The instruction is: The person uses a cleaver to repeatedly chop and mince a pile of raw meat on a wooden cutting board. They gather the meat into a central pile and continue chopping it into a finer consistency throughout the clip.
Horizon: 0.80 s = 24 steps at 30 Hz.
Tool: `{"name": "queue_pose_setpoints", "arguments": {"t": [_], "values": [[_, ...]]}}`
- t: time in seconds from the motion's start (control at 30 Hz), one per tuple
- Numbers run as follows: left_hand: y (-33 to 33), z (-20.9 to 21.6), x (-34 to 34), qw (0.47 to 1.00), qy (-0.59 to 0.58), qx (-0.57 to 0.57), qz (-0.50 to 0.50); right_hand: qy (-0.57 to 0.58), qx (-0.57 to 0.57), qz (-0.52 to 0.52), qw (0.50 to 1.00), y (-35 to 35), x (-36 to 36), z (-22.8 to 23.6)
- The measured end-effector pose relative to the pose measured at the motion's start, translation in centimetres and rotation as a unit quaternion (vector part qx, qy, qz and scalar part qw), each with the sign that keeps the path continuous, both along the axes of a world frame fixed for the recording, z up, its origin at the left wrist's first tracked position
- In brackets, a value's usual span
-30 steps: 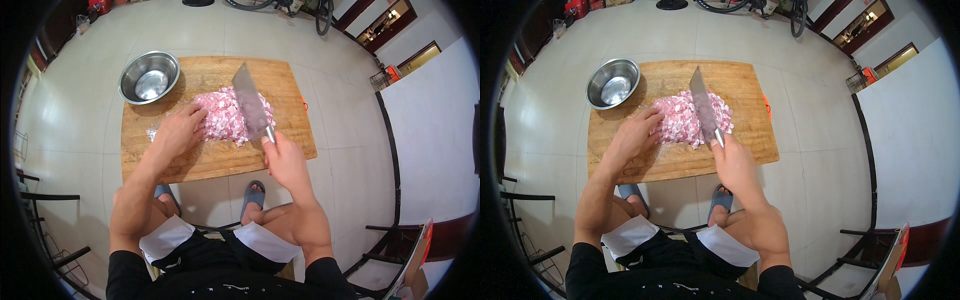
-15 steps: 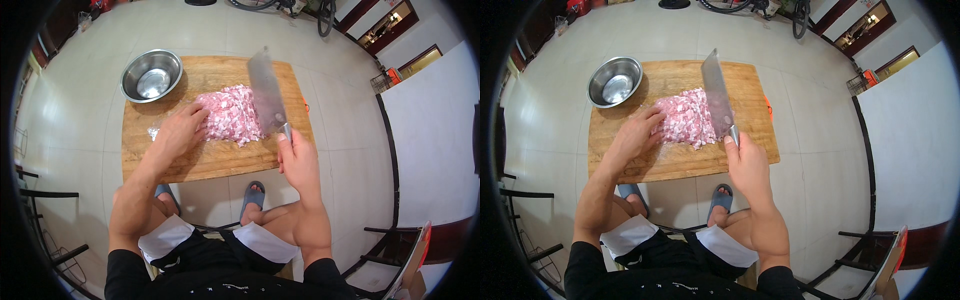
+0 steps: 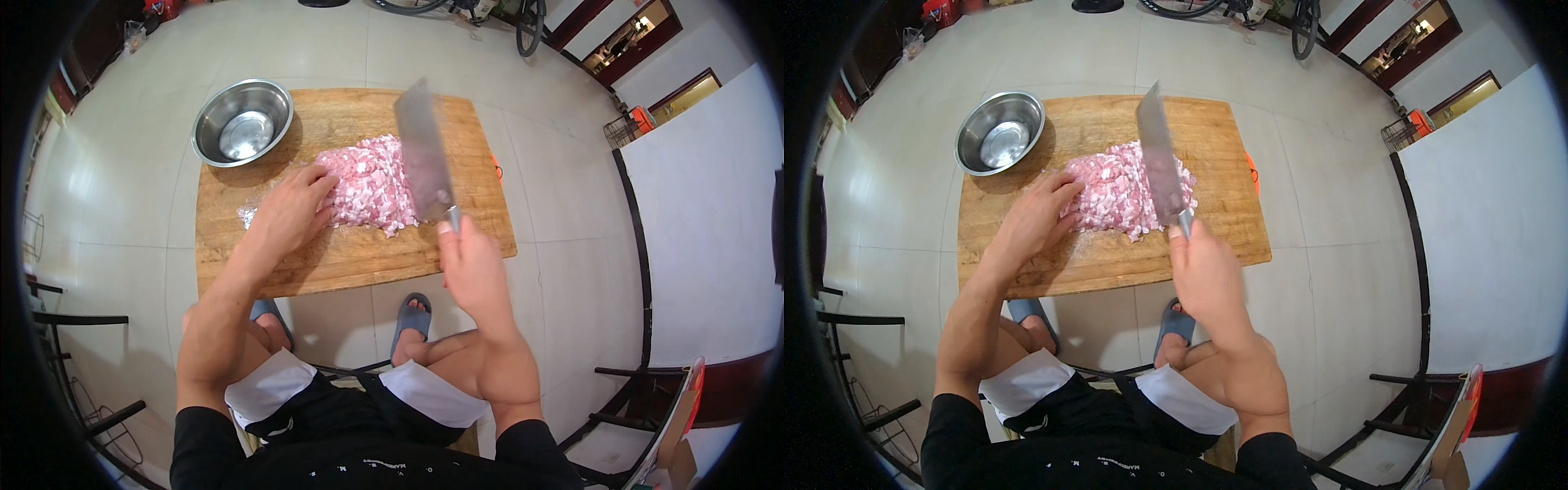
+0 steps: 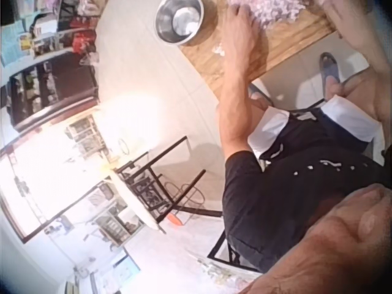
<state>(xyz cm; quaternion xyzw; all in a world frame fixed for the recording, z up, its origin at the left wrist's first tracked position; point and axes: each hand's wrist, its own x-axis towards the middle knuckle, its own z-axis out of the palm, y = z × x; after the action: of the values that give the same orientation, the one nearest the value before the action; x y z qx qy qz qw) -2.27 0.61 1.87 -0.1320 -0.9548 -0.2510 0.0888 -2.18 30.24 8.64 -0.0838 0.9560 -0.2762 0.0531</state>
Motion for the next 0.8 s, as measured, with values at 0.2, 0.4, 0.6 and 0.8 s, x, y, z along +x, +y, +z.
{"name": "queue_pose_setpoints", "arguments": {"t": [0.2, 0.4, 0.6, 0.8], "values": [[-0.3, -0.2, 0.2, 1.0, 0.004, 0.0, -0.001, 0.002, -0.013, 0.023, 1.0, -0.2, -1.2, -1.5], [-0.1, -0.6, 0.1, 0.999, 0.051, -0.01, 0.005, 0.013, -0.097, -0.017, 0.995, 0.7, -0.4, 0.3], [-0.1, 0.0, 0.3, 1.0, 0.006, 0.002, 0.007, -0.057, -0.083, 0.011, 0.995, 0.7, -2.5, -2.4], [0.1, -0.1, 0.1, 1.0, 0.004, 0.008, 0.006, -0.012, -0.142, -0.035, 0.989, 0.9, -0.6, 1.1]]}}
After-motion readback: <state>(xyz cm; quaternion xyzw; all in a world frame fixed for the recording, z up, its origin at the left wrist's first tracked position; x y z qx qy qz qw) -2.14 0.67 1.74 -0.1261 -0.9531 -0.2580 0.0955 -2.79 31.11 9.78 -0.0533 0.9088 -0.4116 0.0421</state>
